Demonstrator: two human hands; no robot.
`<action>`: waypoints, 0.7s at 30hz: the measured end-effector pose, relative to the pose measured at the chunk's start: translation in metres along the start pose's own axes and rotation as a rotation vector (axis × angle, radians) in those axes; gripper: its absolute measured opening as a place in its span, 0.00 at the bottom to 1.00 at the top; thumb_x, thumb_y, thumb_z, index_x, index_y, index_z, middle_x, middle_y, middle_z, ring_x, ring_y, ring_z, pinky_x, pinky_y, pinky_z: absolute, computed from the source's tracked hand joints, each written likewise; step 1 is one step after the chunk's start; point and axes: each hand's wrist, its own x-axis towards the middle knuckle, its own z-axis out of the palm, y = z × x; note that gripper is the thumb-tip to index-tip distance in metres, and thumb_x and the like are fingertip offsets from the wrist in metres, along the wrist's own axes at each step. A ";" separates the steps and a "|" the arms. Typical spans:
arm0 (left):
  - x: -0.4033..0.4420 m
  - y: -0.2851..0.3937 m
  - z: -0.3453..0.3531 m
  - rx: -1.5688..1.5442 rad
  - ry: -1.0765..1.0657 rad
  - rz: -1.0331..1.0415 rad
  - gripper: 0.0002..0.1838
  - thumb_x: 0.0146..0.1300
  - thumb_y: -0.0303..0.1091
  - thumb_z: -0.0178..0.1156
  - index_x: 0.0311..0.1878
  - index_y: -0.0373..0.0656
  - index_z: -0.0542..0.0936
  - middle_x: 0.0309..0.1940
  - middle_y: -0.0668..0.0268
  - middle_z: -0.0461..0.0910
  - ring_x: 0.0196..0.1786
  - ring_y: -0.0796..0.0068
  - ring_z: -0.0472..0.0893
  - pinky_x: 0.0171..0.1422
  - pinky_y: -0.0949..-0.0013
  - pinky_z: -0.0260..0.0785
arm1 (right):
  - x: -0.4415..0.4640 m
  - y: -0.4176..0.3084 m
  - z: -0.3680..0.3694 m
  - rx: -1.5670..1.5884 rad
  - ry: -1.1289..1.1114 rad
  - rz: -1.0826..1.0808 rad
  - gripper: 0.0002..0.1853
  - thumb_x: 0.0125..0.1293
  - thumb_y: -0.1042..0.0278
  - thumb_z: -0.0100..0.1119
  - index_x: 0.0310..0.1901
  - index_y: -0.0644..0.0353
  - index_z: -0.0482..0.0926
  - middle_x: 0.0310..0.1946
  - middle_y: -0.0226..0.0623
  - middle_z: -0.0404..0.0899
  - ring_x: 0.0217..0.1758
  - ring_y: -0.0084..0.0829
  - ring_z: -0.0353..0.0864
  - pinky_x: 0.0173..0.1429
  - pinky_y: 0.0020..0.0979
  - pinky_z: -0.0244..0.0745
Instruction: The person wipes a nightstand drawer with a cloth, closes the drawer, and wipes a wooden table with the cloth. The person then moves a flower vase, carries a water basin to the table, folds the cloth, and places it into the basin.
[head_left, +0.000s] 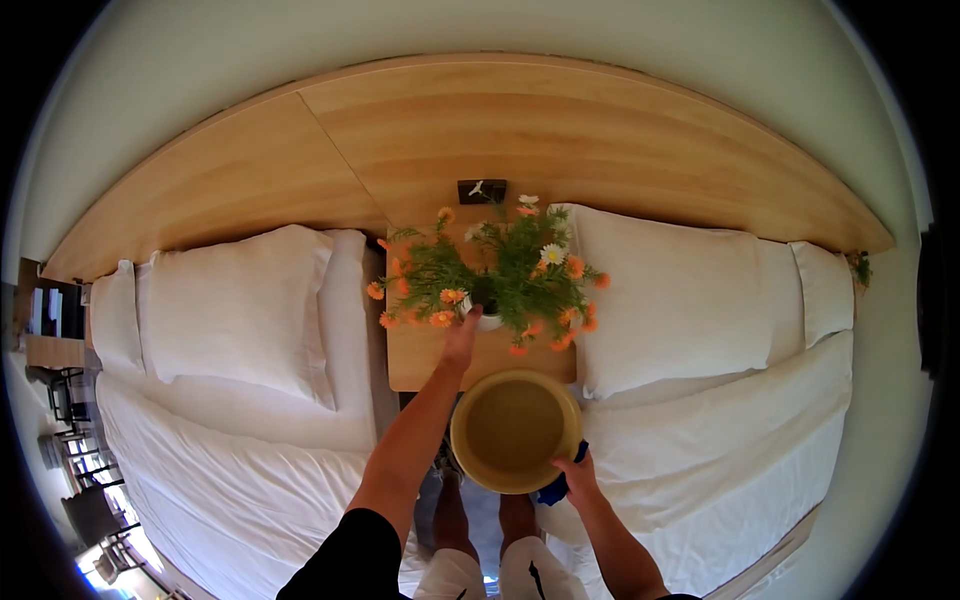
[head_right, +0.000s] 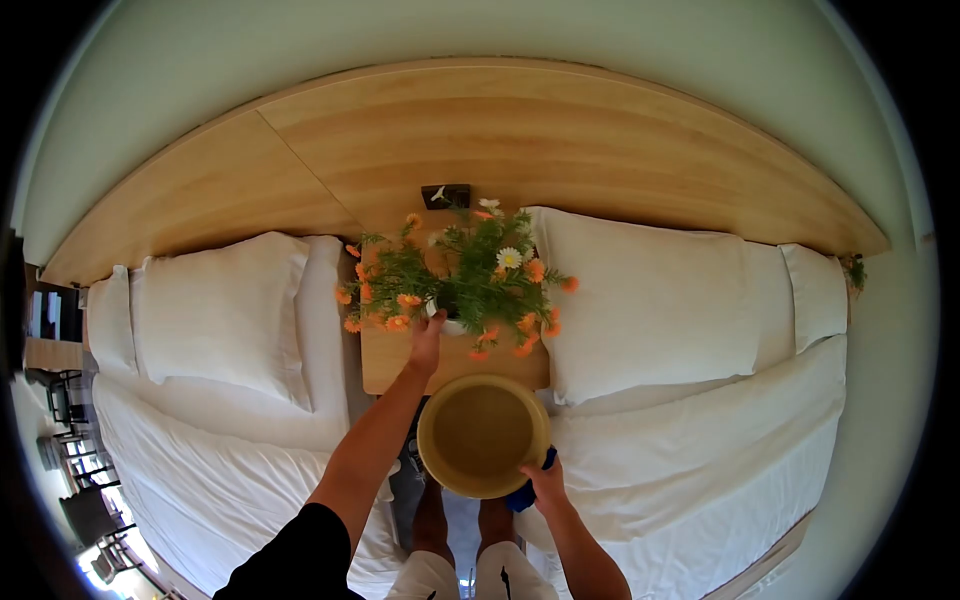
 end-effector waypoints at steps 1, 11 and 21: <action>-0.004 0.002 0.003 -0.002 0.000 0.000 0.38 0.67 0.53 0.69 0.69 0.33 0.72 0.60 0.62 0.77 0.60 0.66 0.74 0.66 0.60 0.64 | -0.001 -0.002 0.000 -0.002 0.000 -0.001 0.30 0.58 0.85 0.64 0.64 0.61 0.72 0.54 0.39 0.82 0.56 0.35 0.84 0.59 0.38 0.81; -0.013 -0.010 0.022 -0.096 0.077 0.133 0.37 0.69 0.50 0.64 0.72 0.33 0.69 0.67 0.57 0.73 0.65 0.62 0.72 0.72 0.62 0.61 | 0.002 -0.012 -0.023 -0.006 -0.020 -0.005 0.34 0.58 0.84 0.64 0.68 0.61 0.69 0.56 0.40 0.81 0.58 0.36 0.83 0.62 0.38 0.80; 0.000 -0.023 -0.001 -0.091 -0.050 0.145 0.36 0.69 0.50 0.64 0.72 0.38 0.68 0.64 0.58 0.71 0.65 0.61 0.71 0.72 0.58 0.61 | -0.002 -0.010 -0.023 -0.005 -0.035 -0.019 0.32 0.58 0.84 0.64 0.66 0.59 0.72 0.53 0.39 0.83 0.54 0.35 0.85 0.58 0.37 0.82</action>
